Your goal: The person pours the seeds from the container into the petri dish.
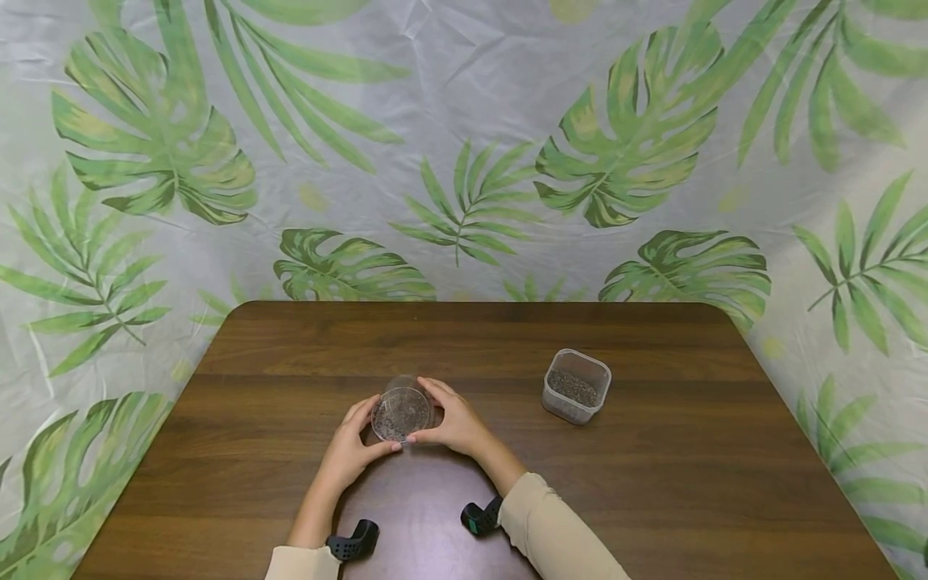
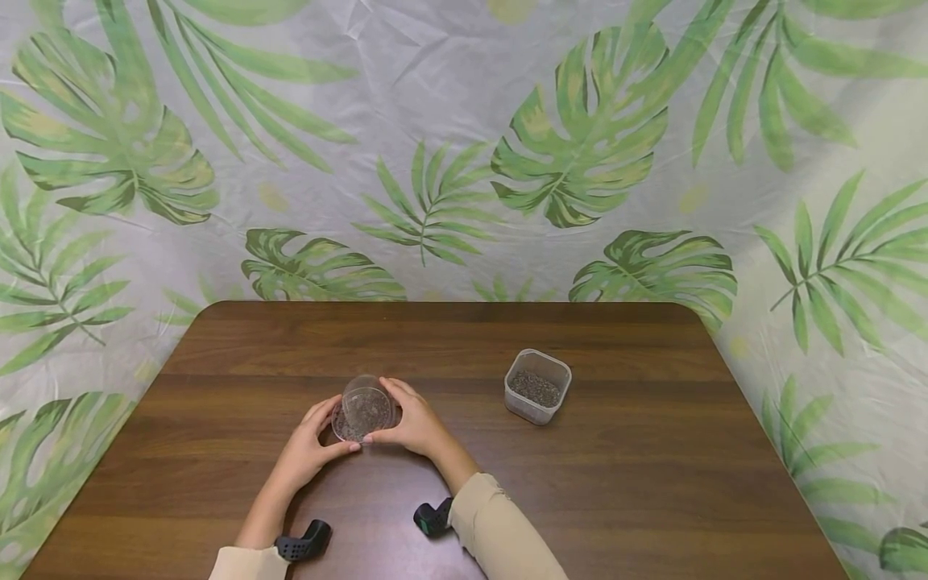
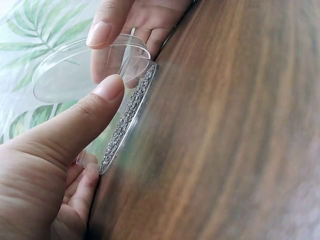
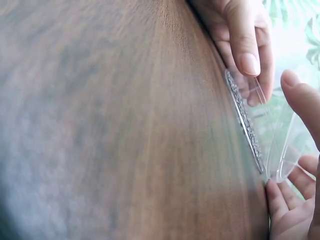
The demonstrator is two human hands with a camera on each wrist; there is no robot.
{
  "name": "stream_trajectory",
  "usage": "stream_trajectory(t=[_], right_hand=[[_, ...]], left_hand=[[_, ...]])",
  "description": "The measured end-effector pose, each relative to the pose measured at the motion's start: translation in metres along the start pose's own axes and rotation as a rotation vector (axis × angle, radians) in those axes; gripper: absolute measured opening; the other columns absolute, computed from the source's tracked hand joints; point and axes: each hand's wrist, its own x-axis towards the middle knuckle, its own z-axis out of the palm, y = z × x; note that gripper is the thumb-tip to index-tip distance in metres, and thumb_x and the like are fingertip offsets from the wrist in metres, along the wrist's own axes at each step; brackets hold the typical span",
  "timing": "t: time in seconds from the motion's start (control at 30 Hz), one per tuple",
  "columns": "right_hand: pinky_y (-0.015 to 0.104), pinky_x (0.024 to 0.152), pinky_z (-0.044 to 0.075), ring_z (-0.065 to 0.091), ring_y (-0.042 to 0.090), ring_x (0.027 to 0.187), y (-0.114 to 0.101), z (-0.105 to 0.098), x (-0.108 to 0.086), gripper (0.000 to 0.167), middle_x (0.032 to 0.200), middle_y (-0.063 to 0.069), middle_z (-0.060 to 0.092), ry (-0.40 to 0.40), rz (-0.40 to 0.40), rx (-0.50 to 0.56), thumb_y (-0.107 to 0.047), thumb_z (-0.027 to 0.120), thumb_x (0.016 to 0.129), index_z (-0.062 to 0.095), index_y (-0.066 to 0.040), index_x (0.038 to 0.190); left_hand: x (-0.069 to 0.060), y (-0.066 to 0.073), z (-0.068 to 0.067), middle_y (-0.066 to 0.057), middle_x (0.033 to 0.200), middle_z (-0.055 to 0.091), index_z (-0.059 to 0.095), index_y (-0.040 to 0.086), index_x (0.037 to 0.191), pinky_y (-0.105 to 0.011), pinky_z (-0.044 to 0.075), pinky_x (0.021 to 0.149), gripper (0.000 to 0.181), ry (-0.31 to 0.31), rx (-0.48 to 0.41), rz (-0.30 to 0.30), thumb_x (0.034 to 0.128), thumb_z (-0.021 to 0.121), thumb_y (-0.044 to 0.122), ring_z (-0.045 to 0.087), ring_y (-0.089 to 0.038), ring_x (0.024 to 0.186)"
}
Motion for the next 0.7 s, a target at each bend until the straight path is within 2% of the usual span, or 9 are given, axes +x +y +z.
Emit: stream_trajectory(t=[0.1,0.37,0.7], right_hand=[[0.025,0.093,0.039,0.043,0.020,0.116,0.0002,0.0005,0.0000,0.091,0.138,0.011,0.034,-0.005,0.012,-0.023,-0.033,0.081,0.064,0.035,-0.006,0.138],[0.032,0.096,0.037,0.040,0.021,0.119,-0.0007,0.0012,-0.0001,0.090,0.134,0.010,0.039,-0.006,0.000,-0.113,-0.037,0.081,0.063,0.039,-0.004,0.135],[0.035,0.099,0.033,0.037,0.020,0.123,-0.0029,0.0011,-0.0002,0.089,0.137,0.009,0.038,-0.029,0.012,-0.144,-0.038,0.080,0.064,0.038,-0.005,0.136]], left_hand=[[0.0004,-0.0007,0.0005,-0.018,0.127,0.042,0.040,-0.005,0.131,-0.038,0.040,0.093,0.085,0.006,-0.002,0.007,0.0640,0.080,0.029,0.045,-0.033,0.113],[0.0011,-0.0003,-0.0005,-0.016,0.129,0.041,0.040,0.000,0.133,-0.038,0.037,0.095,0.086,-0.013,-0.031,-0.035,0.0629,0.081,0.029,0.044,-0.029,0.116],[0.0014,-0.0005,-0.0006,-0.016,0.130,0.040,0.039,0.001,0.134,-0.039,0.037,0.095,0.088,-0.023,-0.046,-0.050,0.0624,0.081,0.030,0.046,-0.029,0.114]])
